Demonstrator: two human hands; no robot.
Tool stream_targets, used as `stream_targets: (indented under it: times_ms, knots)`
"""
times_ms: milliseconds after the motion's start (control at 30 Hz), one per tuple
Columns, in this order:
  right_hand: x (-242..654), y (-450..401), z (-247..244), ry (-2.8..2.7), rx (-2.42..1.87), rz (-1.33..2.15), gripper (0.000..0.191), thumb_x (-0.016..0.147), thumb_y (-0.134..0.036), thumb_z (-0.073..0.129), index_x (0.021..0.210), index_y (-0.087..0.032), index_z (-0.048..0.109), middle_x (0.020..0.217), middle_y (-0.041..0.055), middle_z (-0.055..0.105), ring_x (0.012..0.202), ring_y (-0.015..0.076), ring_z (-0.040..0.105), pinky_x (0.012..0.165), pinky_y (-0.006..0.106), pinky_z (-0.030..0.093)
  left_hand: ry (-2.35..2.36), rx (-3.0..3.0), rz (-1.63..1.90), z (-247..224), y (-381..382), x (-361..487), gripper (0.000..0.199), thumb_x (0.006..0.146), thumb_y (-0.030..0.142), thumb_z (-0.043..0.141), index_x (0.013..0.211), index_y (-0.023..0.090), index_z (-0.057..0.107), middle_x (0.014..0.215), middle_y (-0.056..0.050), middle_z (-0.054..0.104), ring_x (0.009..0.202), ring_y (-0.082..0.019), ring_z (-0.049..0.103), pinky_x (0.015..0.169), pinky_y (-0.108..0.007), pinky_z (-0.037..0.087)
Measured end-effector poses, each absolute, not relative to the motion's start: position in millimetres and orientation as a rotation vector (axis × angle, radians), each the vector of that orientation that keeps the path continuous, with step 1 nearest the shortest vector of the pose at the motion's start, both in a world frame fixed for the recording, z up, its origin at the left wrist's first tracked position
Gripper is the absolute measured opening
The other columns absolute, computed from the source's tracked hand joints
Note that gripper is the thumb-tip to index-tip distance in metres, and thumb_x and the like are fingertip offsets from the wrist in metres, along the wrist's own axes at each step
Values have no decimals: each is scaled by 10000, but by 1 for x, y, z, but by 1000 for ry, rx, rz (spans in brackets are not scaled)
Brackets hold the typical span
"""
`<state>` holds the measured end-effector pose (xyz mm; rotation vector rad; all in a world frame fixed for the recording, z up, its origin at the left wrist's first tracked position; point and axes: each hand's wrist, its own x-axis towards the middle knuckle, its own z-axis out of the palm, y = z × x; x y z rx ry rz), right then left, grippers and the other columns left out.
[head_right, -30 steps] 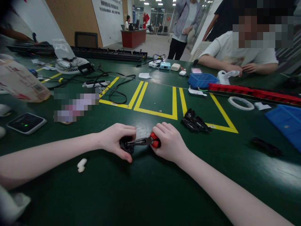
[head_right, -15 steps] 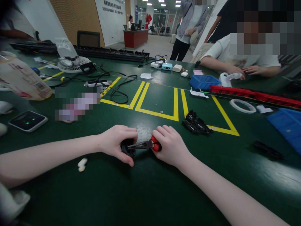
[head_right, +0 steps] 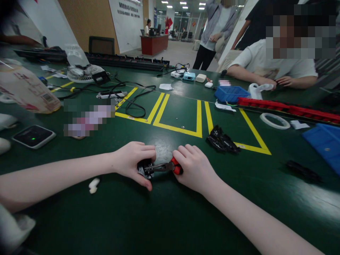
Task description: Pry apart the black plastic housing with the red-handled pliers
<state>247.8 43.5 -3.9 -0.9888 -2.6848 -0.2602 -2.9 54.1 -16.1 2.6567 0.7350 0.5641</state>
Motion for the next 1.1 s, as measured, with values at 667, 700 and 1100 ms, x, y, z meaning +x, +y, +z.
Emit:
stream_targets:
  times_ms: [667, 700, 1100]
  knots:
    - [252, 47, -8, -2607, -976, -427, 44, 812, -195, 613, 789, -158, 610, 806, 75, 621, 727, 179, 500, 677, 322, 380, 751, 2456, 450, -12, 58, -3, 601, 728, 780, 643, 812, 188, 583, 760, 20, 586, 656, -125, 477, 620, -245, 306]
    - [252, 47, -8, -2608, -972, -426, 49, 810, -203, 618, 792, -158, 610, 810, 75, 624, 729, 180, 503, 679, 323, 381, 747, 2466, 452, -12, 58, -3, 599, 728, 777, 645, 810, 188, 581, 757, 21, 583, 649, -123, 471, 617, -246, 304]
    - [249, 46, -2, -2688, -987, -400, 95, 767, -174, 602, 860, -165, 617, 888, 96, 659, 820, 226, 543, 740, 354, 409, 747, 2605, 466, -14, 56, -1, 606, 734, 786, 629, 848, 195, 561, 797, 27, 574, 621, -108, 453, 599, -254, 308]
